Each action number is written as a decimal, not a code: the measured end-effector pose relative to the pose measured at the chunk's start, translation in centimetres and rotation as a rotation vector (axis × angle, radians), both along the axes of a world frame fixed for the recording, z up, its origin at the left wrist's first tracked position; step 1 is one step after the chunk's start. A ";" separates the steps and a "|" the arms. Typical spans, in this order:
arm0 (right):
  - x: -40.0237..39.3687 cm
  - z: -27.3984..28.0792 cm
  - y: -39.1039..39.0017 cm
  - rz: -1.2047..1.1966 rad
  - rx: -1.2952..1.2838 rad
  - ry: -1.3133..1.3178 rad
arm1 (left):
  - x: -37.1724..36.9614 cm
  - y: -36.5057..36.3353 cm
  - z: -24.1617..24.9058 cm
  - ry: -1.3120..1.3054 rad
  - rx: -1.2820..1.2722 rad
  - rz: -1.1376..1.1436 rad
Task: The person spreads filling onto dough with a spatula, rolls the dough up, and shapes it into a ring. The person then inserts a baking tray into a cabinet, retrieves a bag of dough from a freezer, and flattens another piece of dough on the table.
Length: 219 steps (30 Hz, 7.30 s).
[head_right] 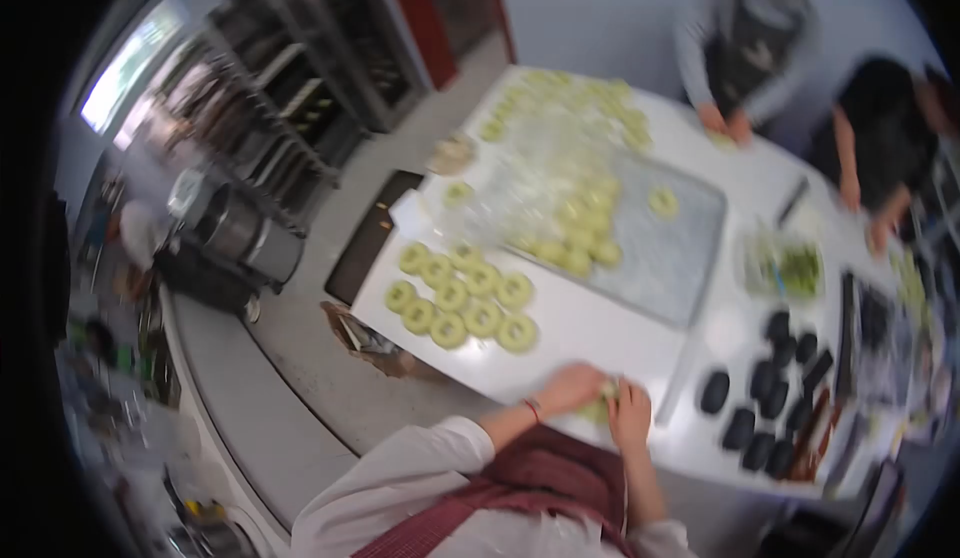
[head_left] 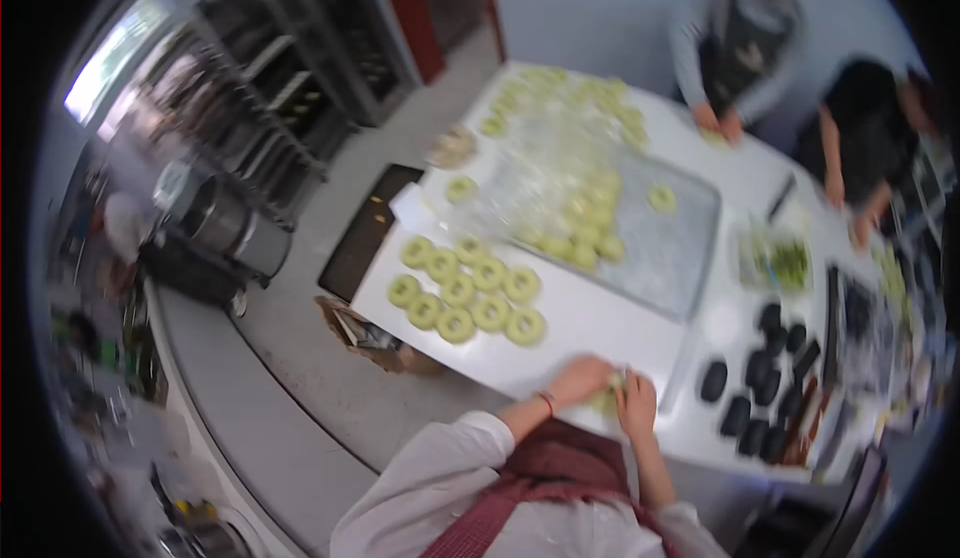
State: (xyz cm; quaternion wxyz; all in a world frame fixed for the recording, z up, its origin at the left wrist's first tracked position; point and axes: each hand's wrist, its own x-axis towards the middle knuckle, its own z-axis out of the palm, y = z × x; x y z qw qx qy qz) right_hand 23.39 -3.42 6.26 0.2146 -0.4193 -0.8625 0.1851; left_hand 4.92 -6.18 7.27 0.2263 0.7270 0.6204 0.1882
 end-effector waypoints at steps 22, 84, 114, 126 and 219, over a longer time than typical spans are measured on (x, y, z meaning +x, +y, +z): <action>9.2 -6.2 -3.9 0.160 -0.053 0.096 | 2.3 -8.1 -3.7 -0.010 0.216 -0.081; 1.4 -0.9 -4.0 0.187 -0.128 0.022 | 2.3 -8.6 -3.3 0.032 0.210 0.116; 4.5 -1.4 -5.2 0.014 -0.131 0.103 | 0.4 -8.6 -2.1 0.042 -0.023 -0.020; 6.0 -4.2 -7.4 -0.106 -0.005 -0.004 | 3.2 -7.2 -4.6 0.072 0.227 -0.173; -3.6 -4.6 4.6 -0.344 -0.120 -0.408 | 1.7 7.4 -6.7 0.387 0.054 0.050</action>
